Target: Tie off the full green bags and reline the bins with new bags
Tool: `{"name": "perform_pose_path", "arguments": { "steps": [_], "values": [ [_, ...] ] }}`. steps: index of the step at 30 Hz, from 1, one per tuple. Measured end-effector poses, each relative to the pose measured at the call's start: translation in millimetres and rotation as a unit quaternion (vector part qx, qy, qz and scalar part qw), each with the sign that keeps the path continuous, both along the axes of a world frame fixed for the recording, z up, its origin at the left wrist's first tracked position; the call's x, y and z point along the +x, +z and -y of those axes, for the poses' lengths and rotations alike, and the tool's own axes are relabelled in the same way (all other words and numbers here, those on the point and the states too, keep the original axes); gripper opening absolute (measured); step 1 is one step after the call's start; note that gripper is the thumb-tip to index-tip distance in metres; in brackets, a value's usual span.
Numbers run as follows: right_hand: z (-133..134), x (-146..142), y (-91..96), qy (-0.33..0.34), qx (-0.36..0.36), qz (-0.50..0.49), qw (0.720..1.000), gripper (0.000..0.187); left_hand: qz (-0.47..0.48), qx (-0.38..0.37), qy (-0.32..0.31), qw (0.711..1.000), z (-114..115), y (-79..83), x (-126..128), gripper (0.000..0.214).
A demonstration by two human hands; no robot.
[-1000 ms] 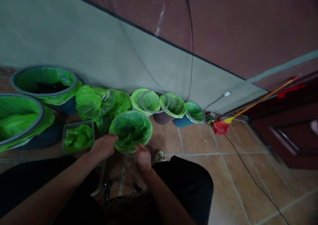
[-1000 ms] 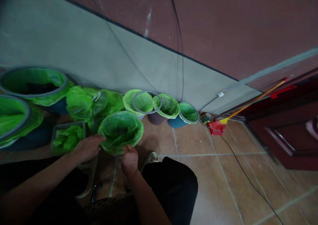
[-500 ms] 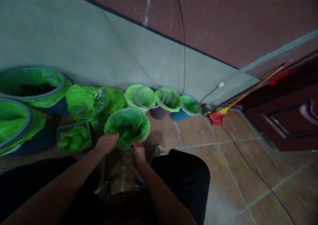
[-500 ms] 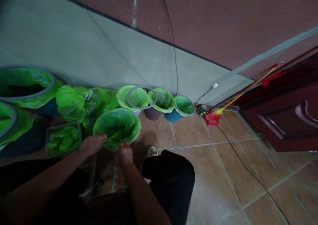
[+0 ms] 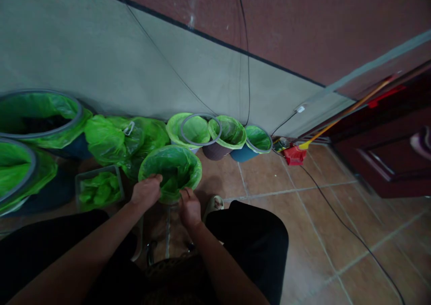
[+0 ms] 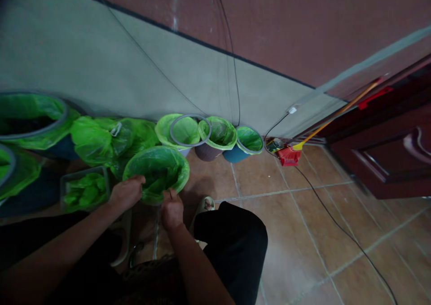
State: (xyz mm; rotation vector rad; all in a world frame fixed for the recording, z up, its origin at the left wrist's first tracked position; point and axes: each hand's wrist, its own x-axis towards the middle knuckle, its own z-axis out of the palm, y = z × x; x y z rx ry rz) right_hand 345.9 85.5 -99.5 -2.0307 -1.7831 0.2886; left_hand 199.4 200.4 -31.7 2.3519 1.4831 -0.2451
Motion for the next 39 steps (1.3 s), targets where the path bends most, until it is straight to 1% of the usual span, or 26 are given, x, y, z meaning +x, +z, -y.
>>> {"name": "perform_pose_path", "arguments": {
  "steps": [2, 4, 6, 8, 11, 14, 17, 20, 22, 24, 25, 27, 29, 31, 33, 36, 39],
  "values": [
    [1, -3, 7.1, 0.028, -0.008, 0.019, 0.999, 0.026, 0.014, -0.004, -0.031, 0.999, 8, 4.5, 0, 0.031],
    [-2, -8, 9.9, 0.065, -0.037, 0.041, 0.996, 0.021, 0.039, -0.017, -0.078, 0.996, 17, 2.7, -1, 0.033],
    [-8, -12, 8.5, 0.090, -0.070, 0.063, 0.992, 0.019, 0.056, -0.034, -0.117, 0.991, 25, -5.0, -2, 0.035],
    [-14, -14, 4.2, 0.107, -0.095, 0.087, 0.986, 0.019, 0.047, -0.041, -0.139, 0.988, 30, -15.8, -2, 0.035],
    [-22, -13, -2.5, 0.135, -0.114, 0.115, 0.978, 0.019, 0.020, -0.044, -0.145, 0.988, 29, -30.7, -2, 0.034],
    [-23, -7, -7.0, 0.151, -0.128, 0.132, 0.971, 0.018, 0.014, -0.053, -0.149, 0.987, 25, -38.7, -2, 0.035],
    [-23, 3, -10.2, 0.174, -0.133, 0.152, 0.964, 0.017, 0.020, -0.054, -0.148, 0.987, 28, -39.0, 0, 0.037],
    [-27, 18, -10.0, 0.207, -0.126, 0.171, 0.955, 0.017, 0.029, -0.056, -0.151, 0.987, 39, -33.1, 7, 0.038],
    [-32, 30, -5.4, 0.194, -0.128, 0.178, 0.956, 0.019, 0.055, -0.043, -0.148, 0.987, 44, -25.5, 11, 0.044],
    [-36, 40, 2.6, 0.145, -0.128, 0.175, 0.965, 0.022, 0.097, -0.012, -0.134, 0.986, 42, -15.4, 11, 0.054],
    [-36, 44, 7.3, 0.117, -0.123, 0.169, 0.971, 0.024, 0.115, 0.006, -0.122, 0.986, 37, -10.0, 9, 0.056],
    [-31, 45, 15.8, 0.069, -0.112, 0.148, 0.980, 0.031, 0.127, 0.032, -0.090, 0.987, 21, -1.1, -2, 0.053],
    [-21, 37, 21.0, 0.033, -0.106, 0.125, 0.986, 0.032, 0.102, 0.016, -0.047, 0.994, 3, 3.1, -18, 0.044],
    [-9, 23, 21.5, 0.017, -0.099, 0.105, 0.989, 0.026, 0.071, -0.013, -0.029, 0.997, -10, 1.8, -33, 0.042],
    [0, 6, 18.3, 0.030, -0.078, 0.088, 0.993, 0.024, 0.066, -0.030, -0.035, 0.997, -13, -3.5, -42, 0.046],
    [1, -16, 11.5, 0.072, -0.047, 0.073, 0.994, 0.023, 0.088, -0.048, -0.062, 0.993, -6, -14.8, -41, 0.054],
    [-11, -26, 5.9, 0.092, -0.050, 0.088, 0.991, 0.021, 0.089, -0.051, -0.082, 0.991, -2, -26.2, -34, 0.051]
  ]
}}
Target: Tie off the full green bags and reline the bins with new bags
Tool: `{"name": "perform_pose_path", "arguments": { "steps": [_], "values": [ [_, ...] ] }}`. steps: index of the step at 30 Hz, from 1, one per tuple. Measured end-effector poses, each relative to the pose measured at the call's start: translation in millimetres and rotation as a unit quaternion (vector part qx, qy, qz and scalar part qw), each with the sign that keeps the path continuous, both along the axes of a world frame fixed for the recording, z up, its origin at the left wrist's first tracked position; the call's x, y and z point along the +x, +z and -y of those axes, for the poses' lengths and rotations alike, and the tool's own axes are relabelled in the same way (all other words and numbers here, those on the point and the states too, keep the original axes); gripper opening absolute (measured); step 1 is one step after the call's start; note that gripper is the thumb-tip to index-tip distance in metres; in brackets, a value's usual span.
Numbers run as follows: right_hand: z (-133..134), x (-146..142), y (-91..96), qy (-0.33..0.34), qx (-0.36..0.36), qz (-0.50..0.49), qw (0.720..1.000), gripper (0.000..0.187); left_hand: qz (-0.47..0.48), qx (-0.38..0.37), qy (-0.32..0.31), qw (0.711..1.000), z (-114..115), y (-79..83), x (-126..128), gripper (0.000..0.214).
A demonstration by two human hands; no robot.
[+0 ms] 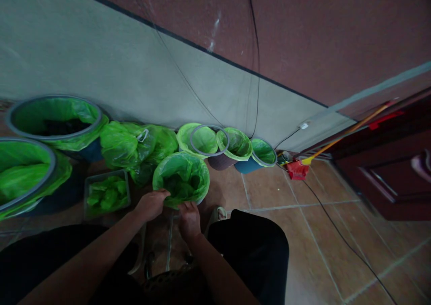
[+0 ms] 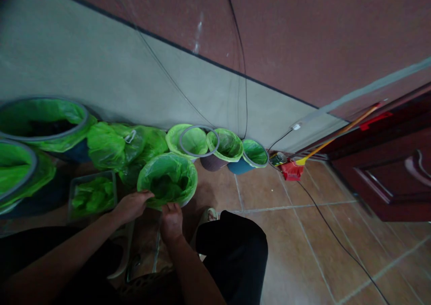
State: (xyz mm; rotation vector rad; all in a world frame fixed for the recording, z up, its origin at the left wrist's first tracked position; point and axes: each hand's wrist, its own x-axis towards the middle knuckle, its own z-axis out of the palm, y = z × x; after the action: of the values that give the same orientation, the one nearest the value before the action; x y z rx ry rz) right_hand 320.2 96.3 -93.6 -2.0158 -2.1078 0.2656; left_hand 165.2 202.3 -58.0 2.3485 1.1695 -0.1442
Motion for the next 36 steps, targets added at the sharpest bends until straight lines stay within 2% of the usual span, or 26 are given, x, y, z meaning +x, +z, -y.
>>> {"name": "perform_pose_path", "arguments": {
  "steps": [5, 10, 14, 18, 20, 22, 26, 29, 33, 36],
  "values": [
    [-16, 1, -9.8, 0.006, -0.037, 0.034, 0.999, 0.017, -0.033, 0.013, -0.016, 0.999, -7, -10.1, 5, 0.033],
    [-15, 6, -19.6, -0.032, -0.062, 0.027, 0.997, 0.017, -0.057, 0.005, -0.007, 0.998, -15, -2.7, 7, 0.036],
    [-13, 8, -25.7, -0.032, -0.045, 0.019, 0.998, 0.018, -0.064, -0.012, 0.006, 0.998, -27, 4.2, 3, 0.043],
    [-12, 7, -30.2, -0.036, -0.035, 0.006, 0.999, 0.018, -0.048, -0.068, 0.023, 0.996, -38, 0.9, -4, 0.041],
    [-13, 7, -31.1, -0.042, -0.034, 0.005, 0.999, 0.018, -0.043, -0.073, 0.033, 0.996, -40, -3.5, -6, 0.038],
    [-13, 8, -30.7, -0.040, -0.039, 0.010, 0.998, 0.019, -0.042, -0.060, 0.035, 0.997, -39, -7.3, -6, 0.041],
    [-13, 8, -28.3, -0.007, -0.067, 0.023, 0.997, 0.021, -0.071, -0.010, 0.043, 0.996, -33, -10.2, -1, 0.032],
    [-13, 5, -27.7, -0.015, -0.075, 0.020, 0.997, 0.021, -0.102, 0.015, 0.063, 0.993, -27, -9.3, 6, 0.031],
    [-13, 3, -24.0, -0.044, -0.079, 0.008, 0.996, 0.019, -0.103, 0.032, 0.086, 0.990, -23, -3.3, 13, 0.038],
    [-13, 8, -13.8, -0.059, -0.063, -0.009, 0.996, 0.021, -0.093, 0.049, 0.110, 0.988, -19, 7.0, 20, 0.039]
  ]
}}
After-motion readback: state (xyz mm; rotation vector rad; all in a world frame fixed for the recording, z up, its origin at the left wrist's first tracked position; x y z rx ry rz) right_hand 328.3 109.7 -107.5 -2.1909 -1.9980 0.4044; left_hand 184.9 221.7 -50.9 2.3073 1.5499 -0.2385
